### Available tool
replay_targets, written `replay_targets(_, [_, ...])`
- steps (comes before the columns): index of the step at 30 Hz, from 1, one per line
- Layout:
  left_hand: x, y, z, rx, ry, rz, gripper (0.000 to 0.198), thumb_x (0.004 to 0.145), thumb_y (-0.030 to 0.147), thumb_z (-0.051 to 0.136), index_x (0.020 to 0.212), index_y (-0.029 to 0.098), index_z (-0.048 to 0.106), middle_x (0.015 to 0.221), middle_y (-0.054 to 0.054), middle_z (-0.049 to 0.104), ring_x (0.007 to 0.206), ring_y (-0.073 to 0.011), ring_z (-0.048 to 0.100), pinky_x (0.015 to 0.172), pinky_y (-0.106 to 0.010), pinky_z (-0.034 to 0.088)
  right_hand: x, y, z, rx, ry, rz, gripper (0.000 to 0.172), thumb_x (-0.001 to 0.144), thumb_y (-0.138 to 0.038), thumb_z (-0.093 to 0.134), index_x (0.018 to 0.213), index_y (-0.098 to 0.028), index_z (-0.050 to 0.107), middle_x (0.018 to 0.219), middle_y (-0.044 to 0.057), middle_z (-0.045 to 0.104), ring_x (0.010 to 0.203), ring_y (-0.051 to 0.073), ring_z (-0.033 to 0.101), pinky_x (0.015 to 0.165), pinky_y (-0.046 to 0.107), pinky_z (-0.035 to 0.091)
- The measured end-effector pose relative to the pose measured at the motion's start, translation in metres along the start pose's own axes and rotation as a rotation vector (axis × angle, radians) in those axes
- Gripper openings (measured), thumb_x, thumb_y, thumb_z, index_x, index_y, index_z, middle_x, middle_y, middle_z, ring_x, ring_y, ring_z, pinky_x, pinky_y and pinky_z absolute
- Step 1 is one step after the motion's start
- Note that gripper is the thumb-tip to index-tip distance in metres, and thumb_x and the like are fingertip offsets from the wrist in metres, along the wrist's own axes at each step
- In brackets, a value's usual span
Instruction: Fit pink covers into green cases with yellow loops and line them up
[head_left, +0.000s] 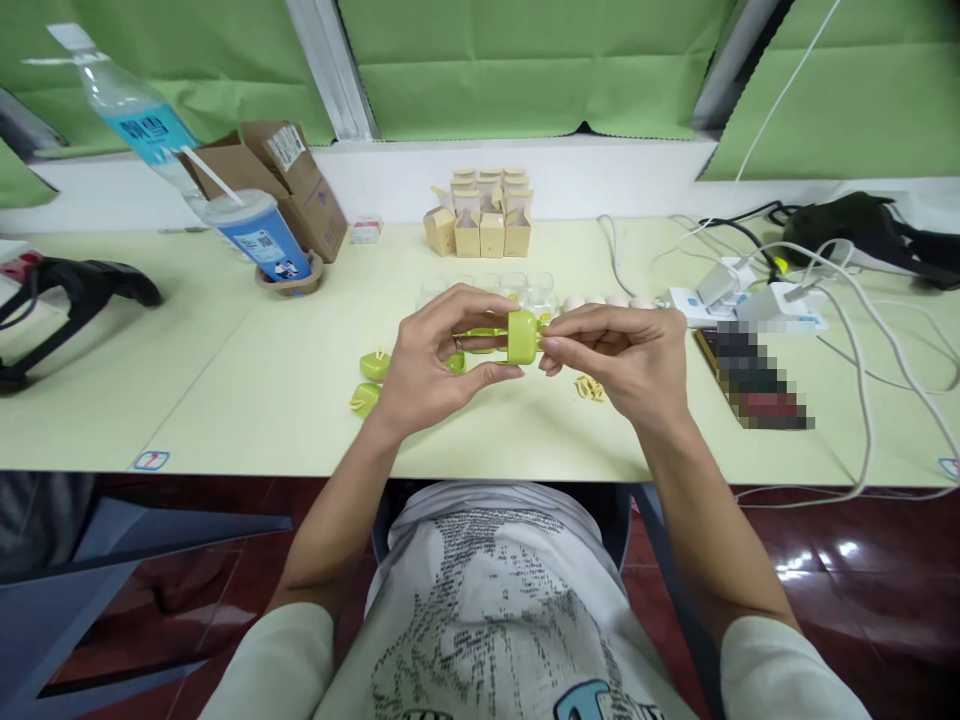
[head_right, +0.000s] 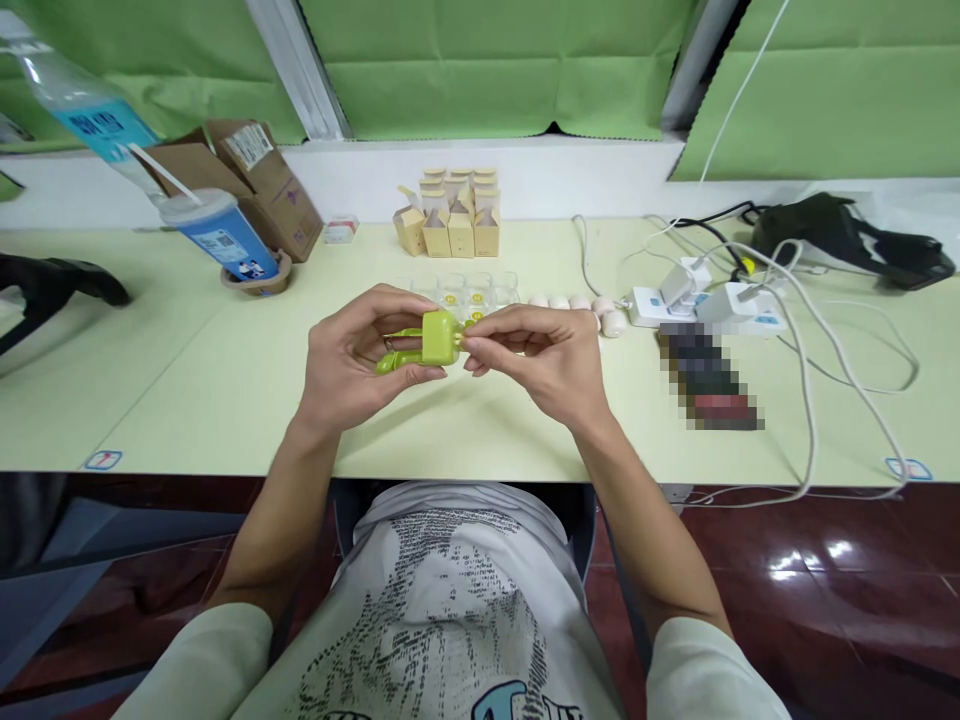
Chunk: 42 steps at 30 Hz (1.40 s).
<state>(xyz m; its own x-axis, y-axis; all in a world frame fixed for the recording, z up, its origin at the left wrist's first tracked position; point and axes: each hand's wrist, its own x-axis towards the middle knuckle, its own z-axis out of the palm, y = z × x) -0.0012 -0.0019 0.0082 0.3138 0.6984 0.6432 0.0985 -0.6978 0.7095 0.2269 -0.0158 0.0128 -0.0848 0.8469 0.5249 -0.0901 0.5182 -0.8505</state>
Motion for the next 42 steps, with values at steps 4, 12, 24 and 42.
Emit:
replay_targets(4, [-0.001,-0.002,0.002,-0.033,-0.003,0.001,0.052,0.085,0.052,0.097,0.126,0.026,0.076,0.121,-0.007,0.075,0.112,-0.0243,0.083,0.094,-0.037,0.077,-0.001,0.000,0.002,0.012,-0.009,-0.026,0.025,0.081,-0.044,0.102,0.088,-0.023,0.091,0.085,0.005,0.085,0.065,0.018,0.078,0.062,0.037,0.074])
replay_targets(12, [-0.001,0.007,-0.002,-0.013,0.025,-0.002,0.053,0.086,0.056,0.096,0.124,0.026,0.075,0.122,-0.006,0.077,0.115,-0.0254,0.084,0.095,-0.036,0.077,-0.004,-0.003,0.006,0.055,-0.008,0.029,0.024,0.081,-0.038,0.103,0.096,-0.025,0.088,0.083,0.001,0.084,0.066,0.020,0.081,0.066,0.037,0.074])
replay_targets(24, [-0.001,0.001,0.003,-0.067,0.036,-0.012,0.053,0.086,0.056,0.095,0.124,0.026,0.074,0.125,-0.006,0.077,0.116,-0.0256,0.083,0.096,-0.038,0.076,-0.003,0.003,0.010,0.022,0.027,-0.070,0.010,0.086,-0.030,0.099,0.091,-0.028,0.091,0.093,0.003,0.083,0.076,0.019,0.077,0.072,0.038,0.071])
replay_targets(42, [0.007,-0.018,0.003,0.035,0.140,-0.101,0.053,0.092,0.055,0.089,0.134,0.027,0.072,0.137,-0.008,0.078,0.133,-0.0250,0.073,0.121,-0.042,0.058,0.006,0.035,0.014,0.425,-0.115,0.573,0.036,0.080,-0.049,0.098,0.098,-0.021,0.084,0.110,0.007,0.088,0.116,0.026,0.083,0.122,0.043,0.061])
